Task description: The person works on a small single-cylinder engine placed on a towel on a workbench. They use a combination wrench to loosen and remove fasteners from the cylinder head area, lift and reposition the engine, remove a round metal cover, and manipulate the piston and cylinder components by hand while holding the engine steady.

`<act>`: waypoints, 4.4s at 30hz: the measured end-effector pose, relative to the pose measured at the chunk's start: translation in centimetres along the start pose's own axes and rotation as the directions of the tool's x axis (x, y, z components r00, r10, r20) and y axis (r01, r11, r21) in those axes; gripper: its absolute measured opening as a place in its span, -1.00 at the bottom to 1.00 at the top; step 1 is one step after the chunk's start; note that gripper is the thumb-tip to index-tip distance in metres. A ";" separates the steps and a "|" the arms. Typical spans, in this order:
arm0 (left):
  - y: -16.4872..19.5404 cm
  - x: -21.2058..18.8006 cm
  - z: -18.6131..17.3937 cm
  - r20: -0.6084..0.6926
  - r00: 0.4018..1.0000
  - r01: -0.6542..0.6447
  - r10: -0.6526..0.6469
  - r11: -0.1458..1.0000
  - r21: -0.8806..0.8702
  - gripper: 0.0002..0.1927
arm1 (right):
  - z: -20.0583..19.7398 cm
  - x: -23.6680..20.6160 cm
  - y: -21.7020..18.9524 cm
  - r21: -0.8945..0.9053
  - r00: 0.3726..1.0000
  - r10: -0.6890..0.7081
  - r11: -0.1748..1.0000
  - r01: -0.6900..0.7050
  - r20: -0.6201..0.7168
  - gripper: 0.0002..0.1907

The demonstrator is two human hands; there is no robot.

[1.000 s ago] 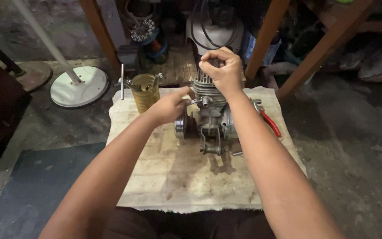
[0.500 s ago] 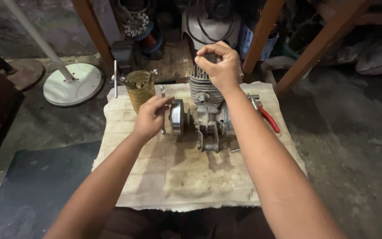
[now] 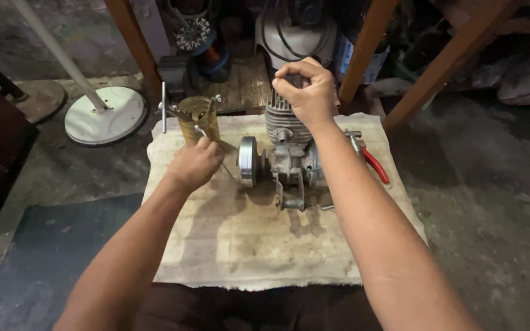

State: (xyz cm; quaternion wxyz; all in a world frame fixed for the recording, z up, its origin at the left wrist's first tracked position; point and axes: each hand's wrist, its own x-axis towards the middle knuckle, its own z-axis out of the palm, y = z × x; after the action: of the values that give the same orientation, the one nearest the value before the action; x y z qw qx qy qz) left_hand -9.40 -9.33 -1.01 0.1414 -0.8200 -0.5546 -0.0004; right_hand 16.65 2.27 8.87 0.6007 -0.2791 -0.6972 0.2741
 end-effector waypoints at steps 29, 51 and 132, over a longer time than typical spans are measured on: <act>2.0 2.5 -5.9 -0.247 0.949 0.017 -0.198 0.810 -0.586 -0.77 | -0.1 0.2 0.3 0.055 0.999 -0.036 0.998 0.034 0.035 -0.91; -0.7 6.9 -6.2 0.195 0.981 0.087 0.014 0.862 -0.499 -0.73 | -0.2 0.3 0.1 0.025 1.000 -0.011 1.000 0.010 0.021 -0.91; -7.0 1.8 -5.0 -0.090 0.903 0.409 -0.420 0.905 -0.121 -0.81 | 0.1 -0.8 -0.4 0.086 0.999 -0.053 0.995 0.052 0.006 -0.90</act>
State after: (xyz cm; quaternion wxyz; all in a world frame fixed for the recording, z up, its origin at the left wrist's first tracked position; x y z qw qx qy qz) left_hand -14.34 -6.44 5.66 0.1288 -0.6878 -0.7067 -0.1046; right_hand 16.65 1.48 8.61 0.6161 -0.2336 -0.6945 0.2890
